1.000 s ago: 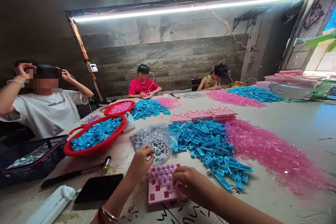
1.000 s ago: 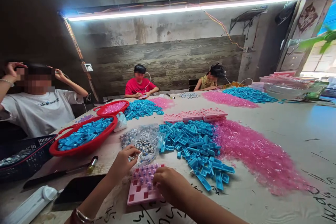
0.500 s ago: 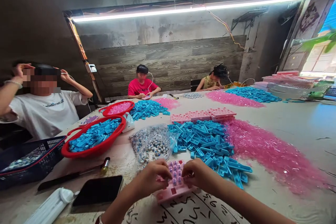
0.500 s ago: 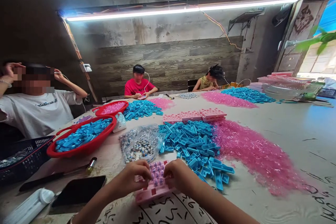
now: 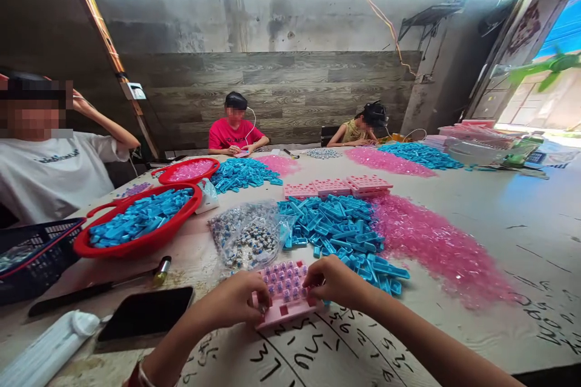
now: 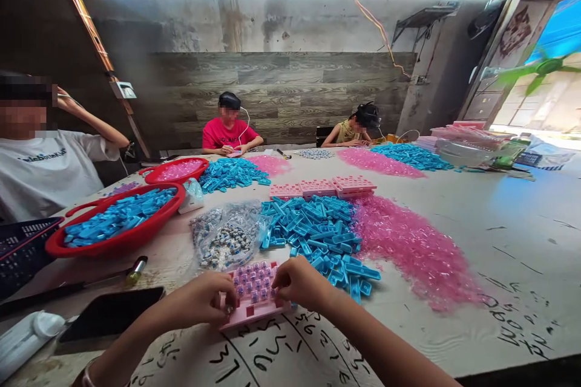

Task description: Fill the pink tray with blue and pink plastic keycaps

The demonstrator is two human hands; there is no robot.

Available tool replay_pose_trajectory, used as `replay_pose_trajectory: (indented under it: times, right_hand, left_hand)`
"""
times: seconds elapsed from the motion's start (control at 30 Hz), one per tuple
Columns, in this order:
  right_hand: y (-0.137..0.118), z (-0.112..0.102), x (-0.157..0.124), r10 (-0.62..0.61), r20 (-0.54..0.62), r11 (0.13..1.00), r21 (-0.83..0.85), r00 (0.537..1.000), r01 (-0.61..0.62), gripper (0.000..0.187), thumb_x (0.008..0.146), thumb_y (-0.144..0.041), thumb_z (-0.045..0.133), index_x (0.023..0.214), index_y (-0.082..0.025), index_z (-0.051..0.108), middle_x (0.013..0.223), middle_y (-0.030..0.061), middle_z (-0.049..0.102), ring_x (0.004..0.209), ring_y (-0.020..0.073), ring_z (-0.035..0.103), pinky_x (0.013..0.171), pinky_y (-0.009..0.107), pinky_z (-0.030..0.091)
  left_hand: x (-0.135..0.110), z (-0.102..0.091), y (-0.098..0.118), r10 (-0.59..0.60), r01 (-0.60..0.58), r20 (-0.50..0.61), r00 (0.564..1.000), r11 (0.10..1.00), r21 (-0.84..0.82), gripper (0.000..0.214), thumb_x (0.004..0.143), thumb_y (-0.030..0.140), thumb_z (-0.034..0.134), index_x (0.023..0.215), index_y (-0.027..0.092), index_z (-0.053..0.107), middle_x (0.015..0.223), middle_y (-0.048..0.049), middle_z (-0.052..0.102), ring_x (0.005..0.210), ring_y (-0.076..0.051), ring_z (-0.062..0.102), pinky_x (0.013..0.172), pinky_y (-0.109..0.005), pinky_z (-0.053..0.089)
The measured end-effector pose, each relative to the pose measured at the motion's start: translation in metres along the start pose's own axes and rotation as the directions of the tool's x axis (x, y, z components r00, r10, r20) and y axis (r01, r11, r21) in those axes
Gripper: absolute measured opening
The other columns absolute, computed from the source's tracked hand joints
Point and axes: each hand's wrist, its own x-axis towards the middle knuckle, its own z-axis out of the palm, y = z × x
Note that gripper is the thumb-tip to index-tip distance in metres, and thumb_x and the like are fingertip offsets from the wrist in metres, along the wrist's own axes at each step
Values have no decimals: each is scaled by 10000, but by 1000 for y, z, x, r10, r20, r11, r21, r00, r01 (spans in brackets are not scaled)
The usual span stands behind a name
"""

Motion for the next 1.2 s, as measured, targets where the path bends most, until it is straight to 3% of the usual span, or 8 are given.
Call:
replay_pose_trajectory:
  times: [0.1, 0.2, 0.37, 0.5, 0.63, 0.77, 0.97, 1.2]
  right_hand:
    - [1, -6, -2, 36, 7, 999, -25, 999, -36, 173, 579, -18, 640, 672, -134, 728, 588, 23, 683, 533, 110, 587, 476, 184, 389]
    - [-1, -14, -8, 49, -62, 997, -54, 997, -52, 179, 591, -36, 644, 707, -140, 733, 618, 37, 687, 563, 126, 603, 497, 197, 417]
    - [-12, -18, -16, 8, -144, 999, 55, 990, 0, 254, 625, -38, 590, 805, -148, 731, 792, 73, 697, 636, 134, 635, 559, 213, 489]
    - [-21, -13, -17, -57, -149, 993, 90, 987, 71, 270, 610, -14, 553, 780, -142, 718, 806, 63, 679, 640, 122, 631, 594, 216, 503]
    - [-25, -6, -17, -66, -125, 991, 105, 990, 79, 241, 599, -18, 552, 762, -130, 691, 688, 32, 666, 591, 112, 612, 534, 189, 467]
    - [-30, 7, -17, -95, -45, 995, 8, 994, 96, 222, 607, -52, 570, 762, -148, 697, 647, 17, 671, 569, 108, 592, 502, 178, 417]
    - [-44, 25, -19, -169, 47, 945, -278, 985, 175, 204, 660, -93, 585, 771, -182, 731, 706, 43, 697, 656, 159, 613, 619, 243, 429]
    - [-36, 24, -19, -212, 59, 930, -295, 975, 220, 153, 700, -156, 645, 817, -199, 734, 816, 52, 665, 710, 158, 598, 618, 238, 416]
  left_hand:
    - [3, 2, 2, 25, -25, -55, 998, 1000, 0, 313, 589, 11, 508, 799, 177, 671, 814, 5, 604, 669, -99, 516, 584, -173, 369]
    - [3, 2, 7, 42, -42, -65, 997, 999, 3, 309, 595, -7, 495, 787, 163, 668, 808, -2, 595, 677, -100, 515, 583, -172, 367]
    - [0, -1, 10, 32, -28, -57, 998, 998, 60, 272, 598, -8, 503, 740, 153, 670, 720, 3, 583, 697, -117, 506, 598, -190, 352]
    - [-1, 0, 10, -32, 29, -90, 995, 999, -27, 188, 597, 35, 539, 727, 138, 630, 719, 9, 564, 659, -112, 500, 575, -191, 363]
    - [-2, 0, 13, -20, 4, -136, 991, 993, -117, 167, 620, 55, 552, 754, 140, 603, 737, 16, 559, 647, -102, 499, 561, -183, 373]
    - [-2, -1, 15, 34, -40, -97, 995, 997, -68, 243, 620, 50, 587, 815, 170, 667, 764, 11, 624, 687, -113, 531, 623, -197, 392]
    - [0, 4, 11, 18, -21, -55, 998, 998, -54, 159, 630, 79, 593, 740, 160, 673, 658, 23, 612, 617, -103, 528, 563, -178, 367]
    - [-1, 8, 7, 33, -28, -73, 997, 998, 58, 95, 645, 126, 621, 730, 161, 645, 668, 19, 582, 629, -111, 485, 551, -191, 319]
